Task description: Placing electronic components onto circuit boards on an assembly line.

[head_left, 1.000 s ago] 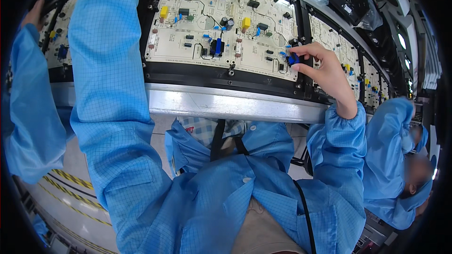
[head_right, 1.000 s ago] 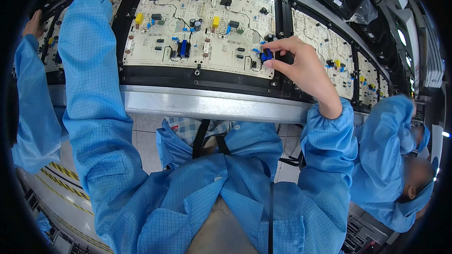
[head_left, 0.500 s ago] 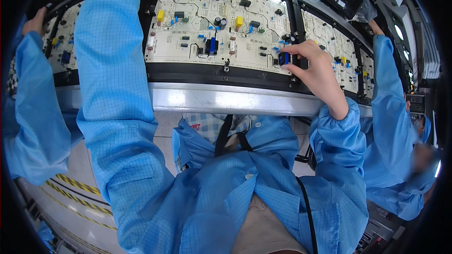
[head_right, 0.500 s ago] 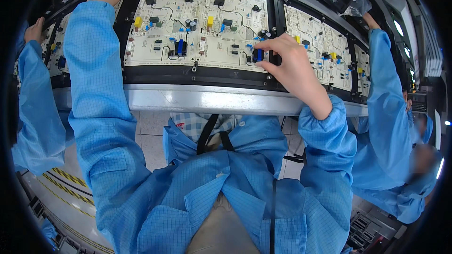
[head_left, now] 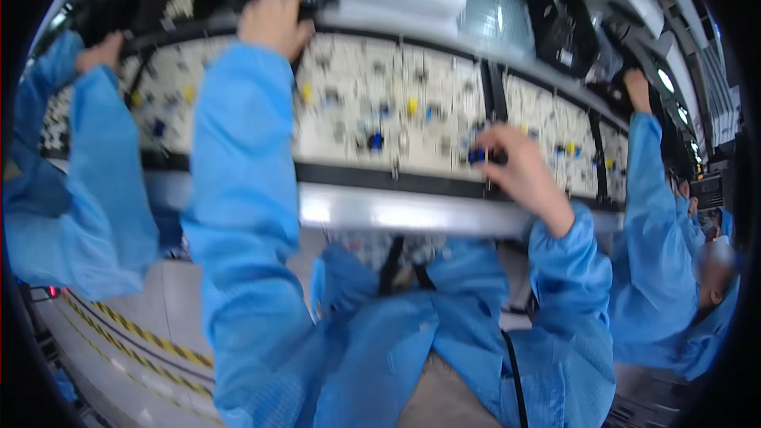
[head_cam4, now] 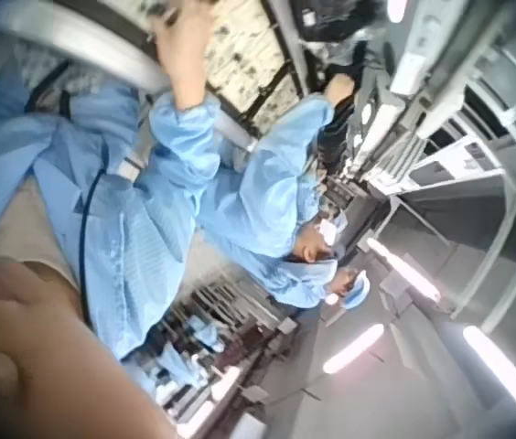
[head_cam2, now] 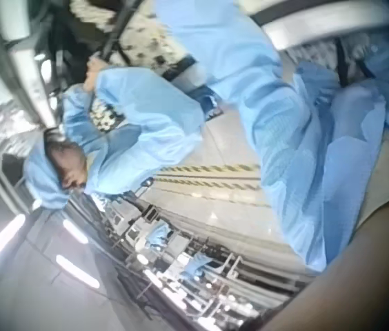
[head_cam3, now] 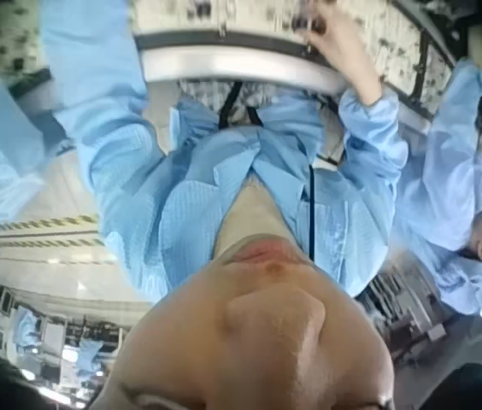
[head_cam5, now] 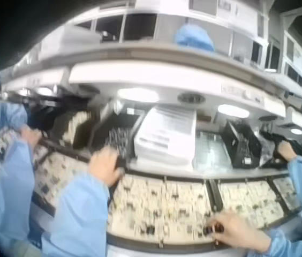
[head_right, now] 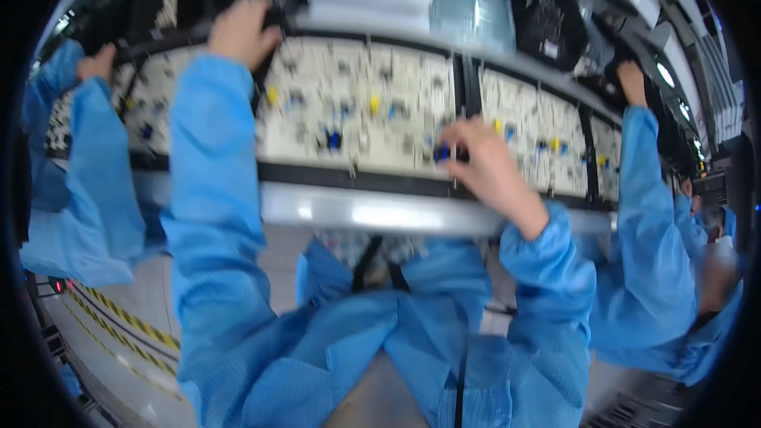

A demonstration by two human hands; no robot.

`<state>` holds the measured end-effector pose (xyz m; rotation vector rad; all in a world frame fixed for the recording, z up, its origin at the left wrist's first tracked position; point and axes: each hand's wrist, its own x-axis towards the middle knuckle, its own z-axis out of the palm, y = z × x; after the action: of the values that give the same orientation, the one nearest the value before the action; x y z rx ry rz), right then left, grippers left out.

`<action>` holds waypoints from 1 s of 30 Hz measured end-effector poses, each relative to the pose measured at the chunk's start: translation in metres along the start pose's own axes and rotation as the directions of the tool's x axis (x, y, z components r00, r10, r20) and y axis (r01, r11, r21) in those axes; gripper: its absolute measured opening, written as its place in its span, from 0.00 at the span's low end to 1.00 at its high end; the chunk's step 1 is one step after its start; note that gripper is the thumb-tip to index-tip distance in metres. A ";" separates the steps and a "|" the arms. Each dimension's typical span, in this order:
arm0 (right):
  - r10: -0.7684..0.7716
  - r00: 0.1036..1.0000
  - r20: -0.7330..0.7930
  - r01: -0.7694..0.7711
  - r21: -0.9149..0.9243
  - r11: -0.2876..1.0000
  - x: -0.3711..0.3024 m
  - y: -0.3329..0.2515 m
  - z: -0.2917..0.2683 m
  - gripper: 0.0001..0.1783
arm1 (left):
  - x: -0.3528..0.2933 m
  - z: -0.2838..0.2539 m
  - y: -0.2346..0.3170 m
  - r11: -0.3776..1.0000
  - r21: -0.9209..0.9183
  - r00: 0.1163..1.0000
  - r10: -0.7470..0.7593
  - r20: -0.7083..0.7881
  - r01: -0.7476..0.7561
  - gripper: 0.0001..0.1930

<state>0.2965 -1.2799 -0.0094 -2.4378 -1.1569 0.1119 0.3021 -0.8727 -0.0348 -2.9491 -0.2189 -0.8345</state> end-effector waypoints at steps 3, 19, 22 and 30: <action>-0.020 0.999 0.044 0.019 0.023 1.000 -0.001 -0.004 0.001 0.18 | -0.019 0.007 -0.002 0.995 -0.065 0.994 -0.075 0.076 0.080 0.36; -0.237 0.601 -0.763 0.247 -0.105 0.963 0.205 0.042 -0.225 0.09 | 0.137 -0.106 0.035 0.780 -0.615 0.969 -0.049 -0.241 -0.113 0.12; -0.376 0.361 -0.853 0.205 -0.321 0.925 0.252 0.051 -0.263 0.10 | 0.164 -0.100 0.050 0.709 -0.694 0.989 0.034 -0.142 -0.124 0.07; -0.417 0.454 -0.787 0.052 -0.445 0.894 0.332 0.060 -0.318 0.09 | 0.212 -0.145 0.070 0.635 -0.766 0.985 0.171 0.012 -0.101 0.03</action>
<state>0.6353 -1.1744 0.2892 -2.0138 -1.0128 -1.4140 0.4166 -0.9317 0.1981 -3.7124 0.4991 -0.9617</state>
